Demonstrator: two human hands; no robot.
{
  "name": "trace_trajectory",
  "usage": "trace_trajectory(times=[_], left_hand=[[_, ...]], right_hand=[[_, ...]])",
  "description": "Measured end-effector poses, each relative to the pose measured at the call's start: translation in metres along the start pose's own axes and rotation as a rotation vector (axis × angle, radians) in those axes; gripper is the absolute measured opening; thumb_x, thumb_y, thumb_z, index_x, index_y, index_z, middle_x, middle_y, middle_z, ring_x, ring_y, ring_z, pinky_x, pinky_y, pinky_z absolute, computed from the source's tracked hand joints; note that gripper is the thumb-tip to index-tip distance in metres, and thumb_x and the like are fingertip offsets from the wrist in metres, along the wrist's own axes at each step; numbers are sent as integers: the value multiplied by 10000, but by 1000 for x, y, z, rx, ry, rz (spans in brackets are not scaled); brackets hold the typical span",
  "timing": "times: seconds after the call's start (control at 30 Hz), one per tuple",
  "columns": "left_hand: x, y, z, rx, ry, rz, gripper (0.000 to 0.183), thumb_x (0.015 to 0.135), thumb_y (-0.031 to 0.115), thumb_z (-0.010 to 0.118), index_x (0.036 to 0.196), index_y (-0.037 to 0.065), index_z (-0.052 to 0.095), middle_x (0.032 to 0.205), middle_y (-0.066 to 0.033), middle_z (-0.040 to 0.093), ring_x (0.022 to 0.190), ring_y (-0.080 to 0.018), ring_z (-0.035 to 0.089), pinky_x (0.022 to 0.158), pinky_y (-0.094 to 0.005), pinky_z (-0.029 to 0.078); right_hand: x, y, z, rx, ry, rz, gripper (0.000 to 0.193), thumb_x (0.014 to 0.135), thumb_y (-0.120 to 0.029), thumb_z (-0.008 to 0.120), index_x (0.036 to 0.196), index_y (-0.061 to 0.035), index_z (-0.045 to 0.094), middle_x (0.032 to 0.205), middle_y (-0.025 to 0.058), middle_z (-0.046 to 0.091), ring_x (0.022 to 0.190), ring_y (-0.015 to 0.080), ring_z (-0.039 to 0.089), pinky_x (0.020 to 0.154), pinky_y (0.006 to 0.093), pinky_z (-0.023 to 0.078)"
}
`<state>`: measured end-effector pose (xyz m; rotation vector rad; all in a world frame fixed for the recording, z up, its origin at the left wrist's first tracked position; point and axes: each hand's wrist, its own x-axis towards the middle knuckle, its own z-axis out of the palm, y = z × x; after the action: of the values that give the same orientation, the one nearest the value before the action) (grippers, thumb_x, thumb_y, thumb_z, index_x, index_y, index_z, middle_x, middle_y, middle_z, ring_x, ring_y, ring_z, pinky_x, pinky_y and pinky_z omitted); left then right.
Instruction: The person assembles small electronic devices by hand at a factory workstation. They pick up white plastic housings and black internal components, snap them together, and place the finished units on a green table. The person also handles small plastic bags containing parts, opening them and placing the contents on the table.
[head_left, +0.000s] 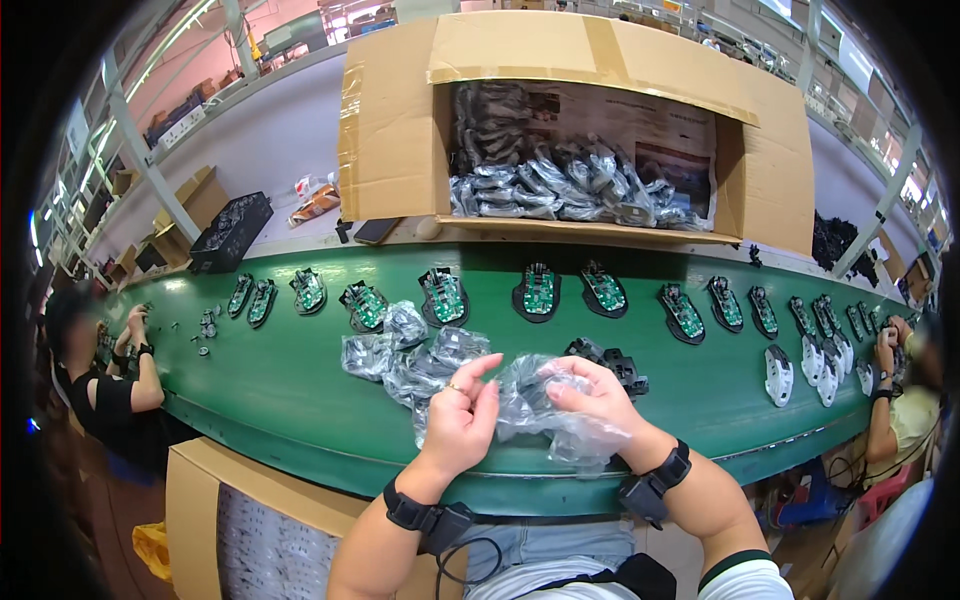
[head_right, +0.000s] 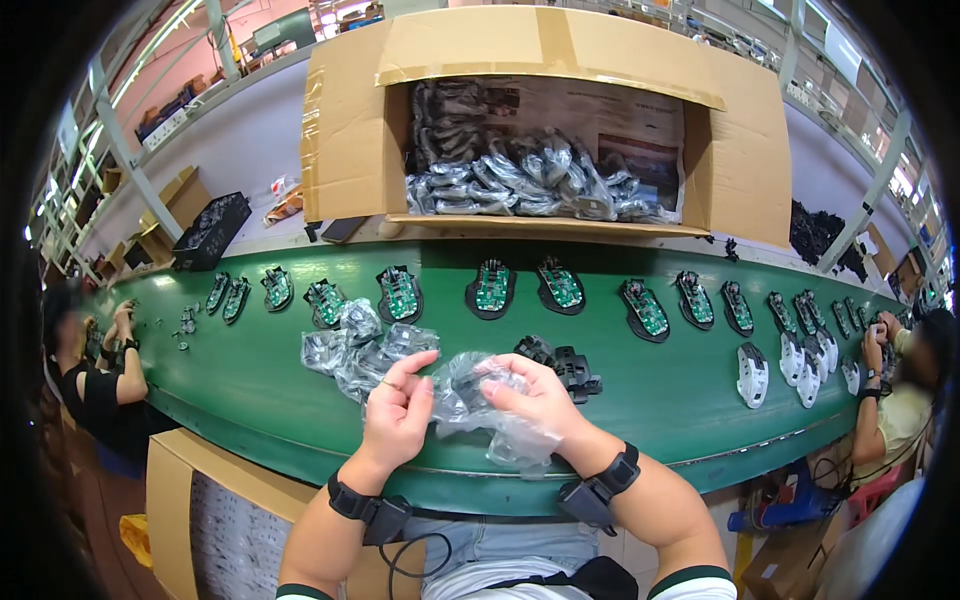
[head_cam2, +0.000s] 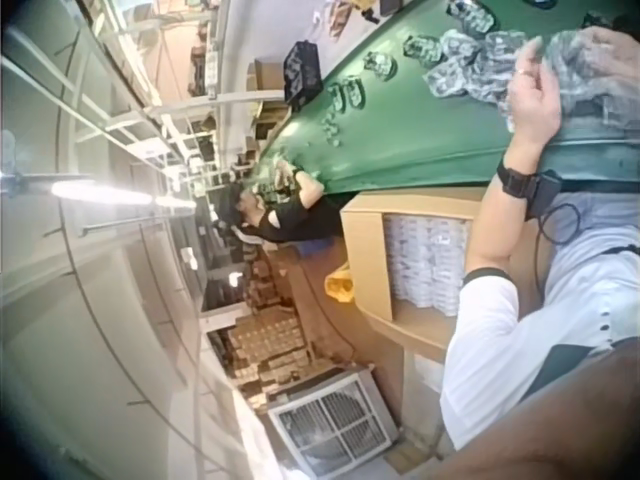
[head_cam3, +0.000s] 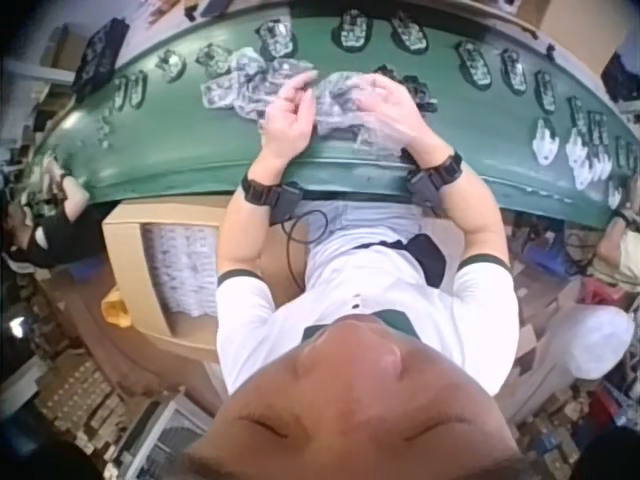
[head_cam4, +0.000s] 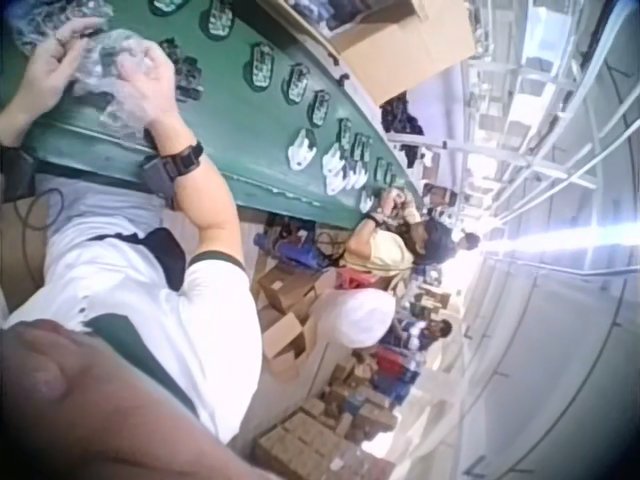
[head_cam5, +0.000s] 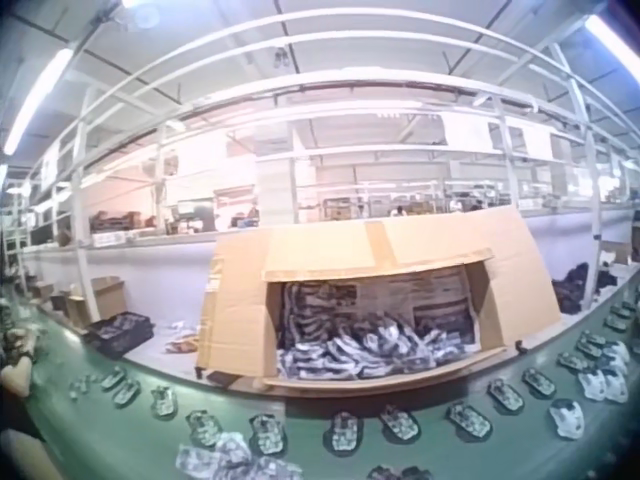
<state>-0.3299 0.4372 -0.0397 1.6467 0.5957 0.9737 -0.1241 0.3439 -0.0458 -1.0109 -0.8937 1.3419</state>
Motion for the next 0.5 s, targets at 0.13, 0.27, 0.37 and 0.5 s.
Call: trace_trajectory(times=[0.13, 0.27, 0.37, 0.5], left_hand=[[-1, -4, -10, 328, -24, 84, 465, 903, 60, 683, 1357, 28, 589, 626, -39, 592, 521, -138, 568, 537, -298, 469], [5, -11, -16, 692, -83, 390, 457, 855, 24, 680, 1307, 11, 620, 678, -93, 665, 545, -202, 652, 565, -333, 536], [9, -21, -17, 701, 67, 395, 347, 842, 80, 700, 1187, 57, 675, 797, -105, 701, 653, -291, 691, 594, -397, 553], [17, -26, -27, 983, 255, 457, 368, 807, 177, 758, 1161, 95, 700, 1069, -112, 662, 966, -325, 640, 776, -431, 532]], right_hand=[[-1, -12, 0, -328, 57, -207, 223, 963, -49, 655, 1172, -1, 716, 1095, 41, 693, 973, 136, 636, 891, 283, 506], [-2, -53, 2, -878, 138, -483, 210, 937, -71, 682, 1130, -26, 751, 1098, 120, 670, 998, 225, 660, 865, 329, 534], [-3, -85, 15, -1138, 126, -536, 201, 922, -68, 693, 1110, -24, 750, 1068, 133, 670, 867, 271, 687, 770, 349, 559], [5, -105, 13, -1153, 89, -697, 153, 919, -58, 688, 1056, -22, 745, 1028, 136, 699, 860, 290, 692, 747, 358, 565]])
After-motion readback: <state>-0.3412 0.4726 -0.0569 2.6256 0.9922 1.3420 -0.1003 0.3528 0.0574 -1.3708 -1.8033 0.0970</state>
